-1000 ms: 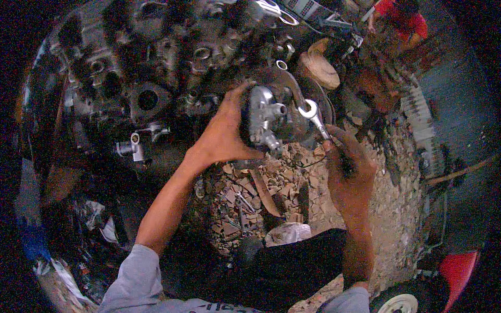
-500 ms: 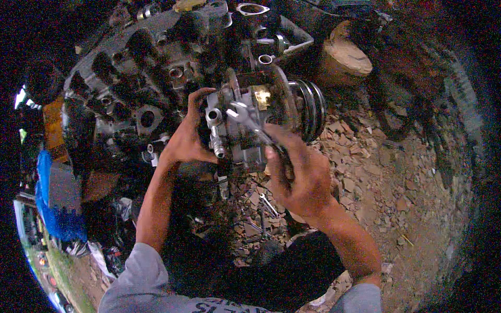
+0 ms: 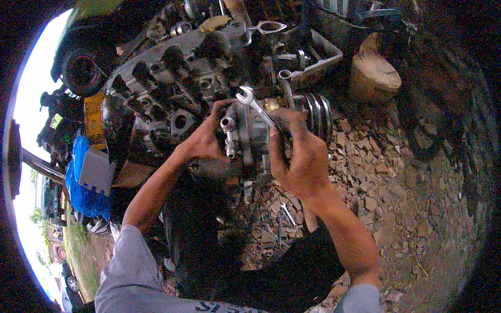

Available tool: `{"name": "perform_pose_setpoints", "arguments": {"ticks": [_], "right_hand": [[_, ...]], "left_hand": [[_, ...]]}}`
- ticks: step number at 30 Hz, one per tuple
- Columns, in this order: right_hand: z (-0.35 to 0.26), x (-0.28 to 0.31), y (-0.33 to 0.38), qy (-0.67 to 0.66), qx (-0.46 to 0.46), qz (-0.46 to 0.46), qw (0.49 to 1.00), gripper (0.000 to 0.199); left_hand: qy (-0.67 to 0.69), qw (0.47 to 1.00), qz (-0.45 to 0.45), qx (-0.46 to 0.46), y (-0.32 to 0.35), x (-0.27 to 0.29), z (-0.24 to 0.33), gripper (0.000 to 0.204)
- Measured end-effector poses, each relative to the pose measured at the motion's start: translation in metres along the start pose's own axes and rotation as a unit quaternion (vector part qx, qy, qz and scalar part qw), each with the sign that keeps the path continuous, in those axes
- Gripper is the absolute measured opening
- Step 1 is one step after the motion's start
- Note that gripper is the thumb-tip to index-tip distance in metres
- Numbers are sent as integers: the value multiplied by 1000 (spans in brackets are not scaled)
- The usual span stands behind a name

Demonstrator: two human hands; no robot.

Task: The person sits on the ground and assembles a car engine by attaching a water pump and a gasket to the engine block. They use a wrench to tighten bolts and secure the components in place.

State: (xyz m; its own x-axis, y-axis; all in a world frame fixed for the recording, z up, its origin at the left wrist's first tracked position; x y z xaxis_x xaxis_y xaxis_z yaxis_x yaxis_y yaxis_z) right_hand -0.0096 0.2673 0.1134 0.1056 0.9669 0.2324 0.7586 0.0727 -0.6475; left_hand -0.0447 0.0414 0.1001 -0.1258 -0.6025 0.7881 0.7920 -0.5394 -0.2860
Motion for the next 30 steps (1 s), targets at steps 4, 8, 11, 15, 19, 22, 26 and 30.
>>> {"name": "perform_pose_setpoints", "arguments": {"ticks": [4, 8, 11, 15, 19, 22, 26, 30], "right_hand": [[-7, -2, -6, -2, -1, -6, 1000, 26], [-8, -4, -10, -10, -41, -7, 999, 24], [-23, -6, -13, 24, -27, -9, 999, 22], [-35, -13, -15, 39, -31, -5, 999, 22], [-46, -19, -11, 91, 20, 3, 996, 22], [-59, -17, -2, 127, -18, -16, 992, 22], [-72, -13, 14, 200, -59, -36, 977, 22], [-79, -5, 22, 254, -65, -39, 964, 22]], "left_hand": [[-24, 1000, -7, 7, 4, 5, 4, 125], [-42, 999, -31, 1, 1, 8, 6, 124], [-80, 995, -52, 26, 4, 8, 9, 121], [-98, 994, -19, -34, 7, 9, 6, 125], [-105, 994, -5, -22, 12, 1, -6, 133], [-87, 995, 43, -19, 18, -4, -11, 136], [-89, 977, 176, -82, 39, -10, -9, 126], [60, 958, 276, -52, 73, -28, -16, 75]]}}
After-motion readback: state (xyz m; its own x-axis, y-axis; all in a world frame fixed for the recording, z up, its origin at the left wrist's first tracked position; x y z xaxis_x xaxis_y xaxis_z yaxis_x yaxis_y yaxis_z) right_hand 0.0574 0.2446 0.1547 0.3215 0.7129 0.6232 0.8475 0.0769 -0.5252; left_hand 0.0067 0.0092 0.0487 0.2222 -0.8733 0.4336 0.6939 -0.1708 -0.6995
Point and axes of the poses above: each hand's wrist, its own y-axis away from the middle knuckle, its own x-axis out of the back of the hand, z = x × y, the point moved 6 cm from there along -y, towards the middle knuckle, and after that the axes turned 4 degrees about -x, right-handed, at the moved point
